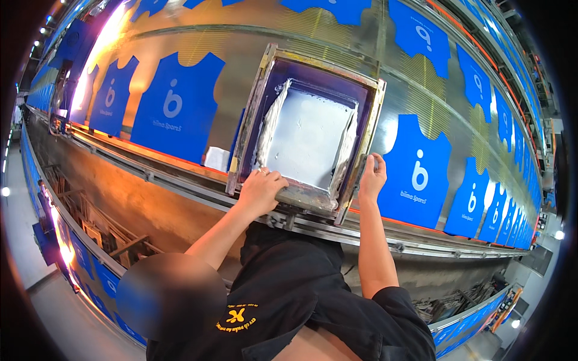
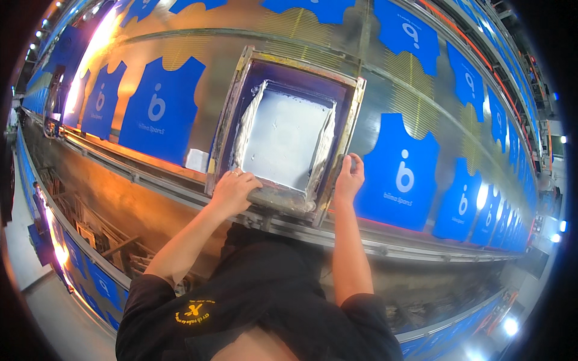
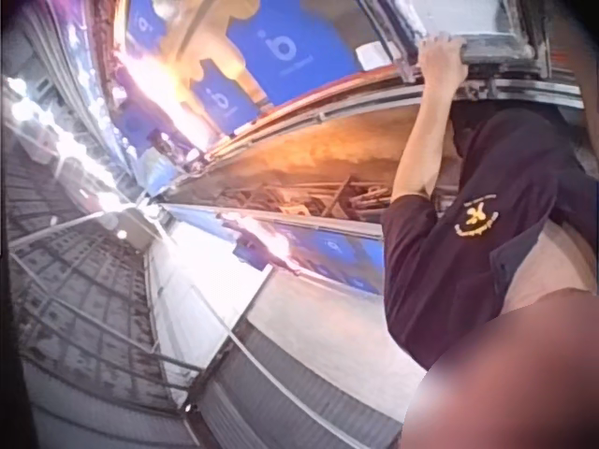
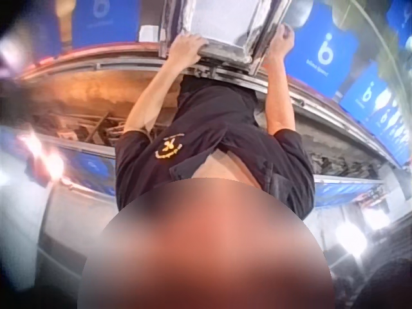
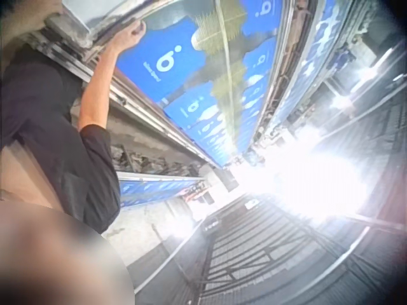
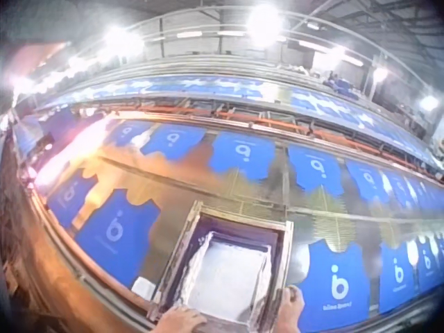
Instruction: The person performs screen printing on a blue sports jersey. They position a screen frame over the garment, apply white ink with a squeegee, and pull the squeegee across the screen to transfer the design. The process is repeated multiple times on the same jersey.
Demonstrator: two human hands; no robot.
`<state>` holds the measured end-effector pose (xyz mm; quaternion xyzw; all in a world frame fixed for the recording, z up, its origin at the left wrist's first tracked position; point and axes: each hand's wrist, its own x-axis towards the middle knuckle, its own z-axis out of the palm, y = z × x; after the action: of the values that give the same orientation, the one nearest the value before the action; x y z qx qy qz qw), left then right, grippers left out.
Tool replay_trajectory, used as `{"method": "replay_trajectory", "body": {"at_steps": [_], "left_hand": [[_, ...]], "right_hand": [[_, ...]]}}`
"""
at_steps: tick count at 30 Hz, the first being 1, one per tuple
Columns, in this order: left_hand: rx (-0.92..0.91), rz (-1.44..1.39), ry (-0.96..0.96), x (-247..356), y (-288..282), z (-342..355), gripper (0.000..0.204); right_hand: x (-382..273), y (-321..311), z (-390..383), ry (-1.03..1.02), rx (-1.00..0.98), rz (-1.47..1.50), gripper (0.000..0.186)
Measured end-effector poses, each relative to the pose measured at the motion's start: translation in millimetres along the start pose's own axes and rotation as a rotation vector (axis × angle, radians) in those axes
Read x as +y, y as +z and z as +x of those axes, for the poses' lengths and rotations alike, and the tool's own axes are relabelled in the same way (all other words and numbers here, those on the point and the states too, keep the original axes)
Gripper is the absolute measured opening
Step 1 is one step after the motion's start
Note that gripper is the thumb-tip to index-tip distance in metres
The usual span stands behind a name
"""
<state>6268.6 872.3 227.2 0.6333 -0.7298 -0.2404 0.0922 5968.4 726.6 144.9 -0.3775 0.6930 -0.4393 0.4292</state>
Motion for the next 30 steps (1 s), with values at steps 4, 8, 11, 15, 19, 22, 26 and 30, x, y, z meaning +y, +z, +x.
{"method": "replay_trajectory", "body": {"at_steps": [4, 8, 11, 15, 19, 22, 26, 30], "left_hand": [[-0.041, -0.074, 0.059, -27, -8, -6, 0.049], [-0.099, -0.104, 0.123, -37, -7, -6, 0.048], [-0.089, -0.065, 0.163, -36, -4, -6, 0.049], [0.007, 0.04, 0.215, -30, 2, -10, 0.05], [0.07, 0.017, 0.149, -22, 2, -25, 0.043], [0.183, -0.095, -0.046, -16, -6, -29, 0.033], [0.3, -0.109, -0.354, -23, -26, -13, 0.037], [0.374, -0.085, -0.524, -51, -39, 16, 0.043]], "right_hand": [[-4, 24, -6, -0.008, 0.018, -0.114, 0.028], [12, 24, 3, -0.153, 0.037, -0.341, 0.032], [24, 19, 12, -0.132, 0.011, -0.414, 0.037], [36, 13, 20, -0.272, -0.009, -0.435, 0.044], [45, 11, 24, -0.384, 0.011, -0.391, 0.042], [47, 14, 25, -0.38, 0.02, -0.399, 0.042], [43, 17, 25, -0.259, 0.002, -0.373, 0.041], [35, 17, 19, -0.263, 0.037, -0.373, 0.043]]}}
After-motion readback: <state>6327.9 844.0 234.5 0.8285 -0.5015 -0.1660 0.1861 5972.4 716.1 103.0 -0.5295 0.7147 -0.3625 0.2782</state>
